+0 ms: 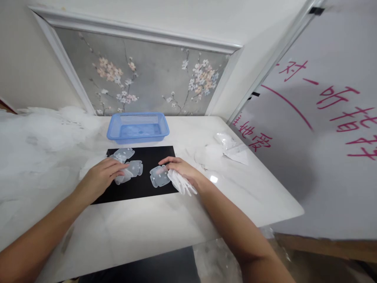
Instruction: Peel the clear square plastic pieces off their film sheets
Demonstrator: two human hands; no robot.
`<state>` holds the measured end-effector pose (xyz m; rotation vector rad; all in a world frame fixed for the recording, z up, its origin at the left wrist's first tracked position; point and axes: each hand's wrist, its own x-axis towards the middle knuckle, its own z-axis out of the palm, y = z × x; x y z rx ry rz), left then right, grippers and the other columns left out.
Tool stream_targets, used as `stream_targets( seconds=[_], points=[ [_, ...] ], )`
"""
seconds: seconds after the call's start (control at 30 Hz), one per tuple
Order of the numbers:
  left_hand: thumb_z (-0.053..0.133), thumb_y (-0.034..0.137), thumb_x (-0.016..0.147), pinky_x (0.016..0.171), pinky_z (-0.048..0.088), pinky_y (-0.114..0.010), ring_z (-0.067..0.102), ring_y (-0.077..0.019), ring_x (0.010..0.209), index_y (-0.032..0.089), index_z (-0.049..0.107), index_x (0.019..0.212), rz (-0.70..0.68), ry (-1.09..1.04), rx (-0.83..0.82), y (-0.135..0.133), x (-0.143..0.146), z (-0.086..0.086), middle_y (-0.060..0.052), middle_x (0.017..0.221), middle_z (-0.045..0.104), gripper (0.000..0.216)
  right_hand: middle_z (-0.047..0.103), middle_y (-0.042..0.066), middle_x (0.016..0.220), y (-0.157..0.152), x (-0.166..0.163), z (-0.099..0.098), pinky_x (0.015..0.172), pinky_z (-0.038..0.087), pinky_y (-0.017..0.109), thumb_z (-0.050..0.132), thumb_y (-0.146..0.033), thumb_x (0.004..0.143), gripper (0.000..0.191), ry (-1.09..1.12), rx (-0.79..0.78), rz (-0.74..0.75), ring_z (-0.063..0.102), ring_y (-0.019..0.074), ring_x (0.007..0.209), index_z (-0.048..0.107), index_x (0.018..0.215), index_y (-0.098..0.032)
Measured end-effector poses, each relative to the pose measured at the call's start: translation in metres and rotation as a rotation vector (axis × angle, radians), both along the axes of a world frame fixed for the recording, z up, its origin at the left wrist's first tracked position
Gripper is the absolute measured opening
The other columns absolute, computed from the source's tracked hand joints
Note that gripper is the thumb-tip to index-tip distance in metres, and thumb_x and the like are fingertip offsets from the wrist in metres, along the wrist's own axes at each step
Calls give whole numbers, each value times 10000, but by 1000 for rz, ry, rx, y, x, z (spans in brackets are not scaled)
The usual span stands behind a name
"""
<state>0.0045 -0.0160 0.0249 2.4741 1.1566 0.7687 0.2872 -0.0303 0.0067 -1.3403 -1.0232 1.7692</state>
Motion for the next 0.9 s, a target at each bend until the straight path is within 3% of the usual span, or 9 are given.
stream_targets(
  seconds=[0.13,0.23,0.33,0.4,0.53,0.63,0.73,0.83,0.9],
  points=[
    [592,400,832,887,440,-424,603,-270,937,274,687,753,253,-161,103,-9,4,13,-35,843,708,177,586,-42,564,-1,-4,-1,492,325,227,762,-243,602,317,-93,59,22,481,96,492,650,894,-186],
    [622,397,805,810,477,-356,621,-246,968,252,640,820,367,-376,-126,-20,16,18,-25,942,713,147,579,-45,559,-2,-7,-4,496,329,234,756,-272,609,299,-112,93,18,471,96,483,644,872,-185],
    [634,393,780,708,474,-298,643,-187,776,223,570,801,325,-566,-459,-26,26,11,-12,820,706,183,613,-27,623,-2,-8,-6,518,350,243,726,-287,629,276,-80,120,3,501,107,519,643,872,-185],
    [650,398,758,656,452,-275,617,-159,668,218,531,787,319,-626,-573,-25,30,1,10,717,681,217,643,-8,686,-2,-8,-7,546,371,251,698,-293,654,257,-65,151,-16,529,118,563,643,880,-185],
    [640,442,770,605,421,-262,584,-141,601,227,474,827,351,-716,-659,-19,30,-15,43,641,635,278,599,-15,651,-4,-9,-5,535,355,251,651,-373,720,233,-116,226,-66,494,114,550,637,869,-194],
    [640,463,783,707,467,-298,613,-148,668,233,448,877,376,-875,-680,-17,28,-16,57,648,613,314,477,-46,572,-5,-9,-4,485,292,241,666,-478,735,296,-167,286,-75,395,89,490,569,725,-198],
    [664,450,789,833,481,-340,650,-176,859,241,479,1006,306,-1041,-743,-20,28,-9,25,799,665,353,376,-74,514,-6,-8,-4,461,247,237,707,-505,701,441,-155,276,-28,342,78,447,389,606,-214],
    [653,391,824,891,477,-343,612,-211,1077,257,530,1170,179,-1135,-870,-25,31,-2,-35,1100,677,391,442,-55,542,-8,-9,-5,512,295,238,711,-386,689,433,-144,339,-13,527,131,548,322,594,-220],
    [635,346,844,930,469,-338,557,-229,1186,247,582,1178,127,-1183,-961,-28,32,1,-50,1255,628,352,477,-43,607,-10,-12,-4,575,338,245,668,-293,697,360,-150,444,-25,634,182,691,326,615,-217]
  ],
)
